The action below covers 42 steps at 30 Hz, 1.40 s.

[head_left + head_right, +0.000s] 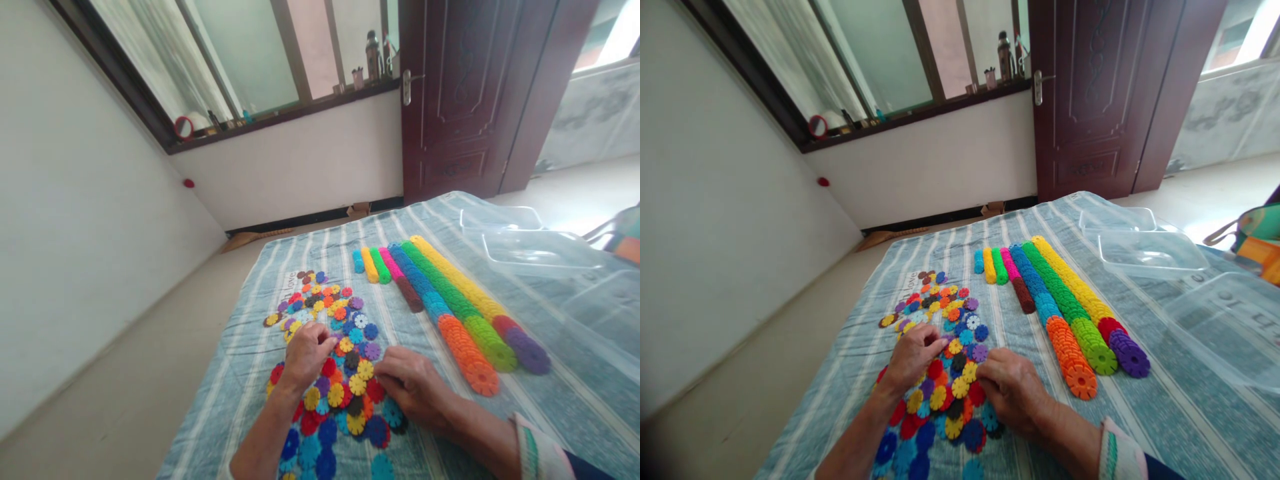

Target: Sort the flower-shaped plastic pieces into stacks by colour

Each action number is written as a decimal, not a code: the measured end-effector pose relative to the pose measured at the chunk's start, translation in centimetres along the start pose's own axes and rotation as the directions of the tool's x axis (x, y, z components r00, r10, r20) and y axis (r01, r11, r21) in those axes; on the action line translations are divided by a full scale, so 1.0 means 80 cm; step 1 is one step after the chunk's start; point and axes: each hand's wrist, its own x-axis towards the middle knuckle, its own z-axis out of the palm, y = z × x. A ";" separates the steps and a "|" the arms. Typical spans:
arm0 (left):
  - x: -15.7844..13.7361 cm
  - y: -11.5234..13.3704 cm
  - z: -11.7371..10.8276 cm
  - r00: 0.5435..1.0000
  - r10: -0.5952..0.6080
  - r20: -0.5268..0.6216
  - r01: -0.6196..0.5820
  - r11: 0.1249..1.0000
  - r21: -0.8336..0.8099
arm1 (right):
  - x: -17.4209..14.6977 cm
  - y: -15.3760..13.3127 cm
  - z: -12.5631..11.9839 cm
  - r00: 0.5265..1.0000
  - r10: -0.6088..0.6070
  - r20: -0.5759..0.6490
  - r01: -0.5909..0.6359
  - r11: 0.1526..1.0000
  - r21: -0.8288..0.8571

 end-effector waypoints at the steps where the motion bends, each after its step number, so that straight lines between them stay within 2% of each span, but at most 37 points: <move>1: 0.000 -0.002 0.000 1.000 -0.002 -0.004 0.002 1.000 0.000 | 0.000 -0.001 -0.001 1.000 0.003 0.002 -0.003 1.000 0.003; 5: 0.000 -0.012 -0.006 1.000 0.001 0.005 -0.001 1.000 -0.012 | 0.002 -0.004 -0.004 1.000 0.011 0.000 -0.011 1.000 0.013; 12: -0.002 -0.012 -0.022 0.984 0.104 0.143 -0.097 0.993 -0.060 | 0.001 -0.005 -0.004 1.000 0.010 -0.004 -0.010 1.000 0.017; 20: -0.001 -0.014 -0.022 0.994 0.002 0.110 0.026 0.969 -0.247 | 0.003 -0.004 -0.003 1.000 0.015 -0.017 -0.014 1.000 0.018; 23: 0.005 -0.010 -0.029 0.996 0.018 0.089 0.009 0.957 -0.290 | 0.006 -0.004 -0.002 0.999 0.010 -0.031 -0.009 1.000 0.002; 28: 0.029 0.034 -0.021 0.984 0.159 0.084 -0.123 0.937 -0.327 | 0.009 -0.003 0.000 0.999 0.005 -0.054 -0.006 0.999 -0.032; 31: 0.048 0.077 0.005 0.958 0.271 0.096 -0.222 0.910 -0.351 | 0.009 -0.001 0.002 0.999 0.005 -0.043 -0.008 0.999 -0.050; 35: 0.076 0.127 0.042 0.928 0.361 0.098 -0.307 0.884 -0.352 | 0.007 0.008 0.008 0.999 -0.009 -0.036 0.007 0.999 -0.053; 38: 0.092 0.149 0.060 0.911 0.404 0.080 -0.358 0.874 -0.327 | 0.005 0.013 0.013 1.000 -0.013 -0.022 0.012 0.998 -0.058; 42: 0.103 0.162 0.072 0.900 0.429 0.082 -0.388 0.871 -0.302 | 0.005 0.015 0.015 1.000 -0.015 -0.026 0.013 0.997 -0.070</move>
